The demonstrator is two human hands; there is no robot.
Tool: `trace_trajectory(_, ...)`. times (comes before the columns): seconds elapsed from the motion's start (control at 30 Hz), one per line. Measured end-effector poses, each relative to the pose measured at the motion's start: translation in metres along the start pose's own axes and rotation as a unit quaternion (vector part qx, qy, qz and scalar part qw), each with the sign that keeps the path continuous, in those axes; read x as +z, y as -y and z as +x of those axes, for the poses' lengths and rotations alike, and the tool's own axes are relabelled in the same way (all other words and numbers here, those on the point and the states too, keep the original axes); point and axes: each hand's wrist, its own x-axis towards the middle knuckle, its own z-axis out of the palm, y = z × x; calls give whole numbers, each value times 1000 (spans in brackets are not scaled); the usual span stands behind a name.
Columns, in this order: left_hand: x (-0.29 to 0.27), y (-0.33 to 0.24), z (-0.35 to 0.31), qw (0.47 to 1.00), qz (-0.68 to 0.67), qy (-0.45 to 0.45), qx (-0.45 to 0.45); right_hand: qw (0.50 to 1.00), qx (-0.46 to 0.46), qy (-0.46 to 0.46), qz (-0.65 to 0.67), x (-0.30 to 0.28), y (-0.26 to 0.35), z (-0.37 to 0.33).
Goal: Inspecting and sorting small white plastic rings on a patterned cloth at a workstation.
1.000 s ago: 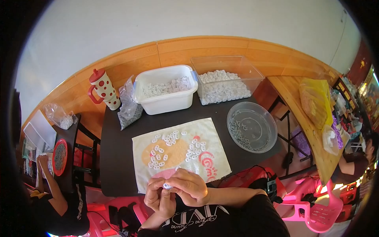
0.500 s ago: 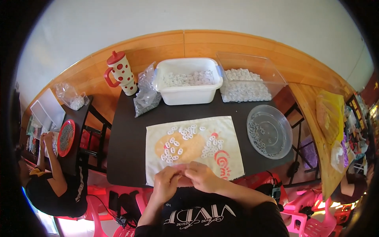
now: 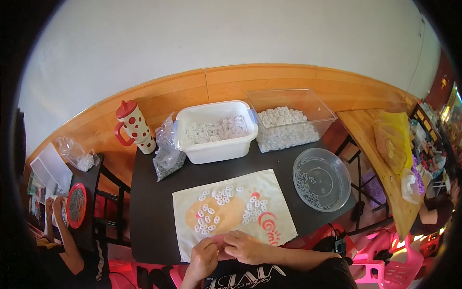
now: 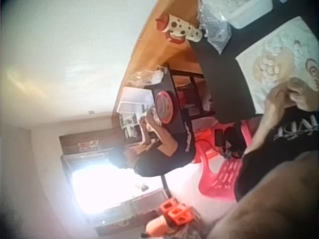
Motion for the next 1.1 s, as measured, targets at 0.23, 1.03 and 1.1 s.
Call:
trace_trajectory(0.23,-2,0,6,997,44,42,36,999,-6,35,22,-2,-4,1)
trace_trajectory(1.03,1,-7,-7,999,-5,-42,10,897,-5,-300,-323,-205,-65,91)
trace_trajectory(1.1,-3,-8,-7,998,16,-55,20,889,56,-340,-301,-216,-72,93)
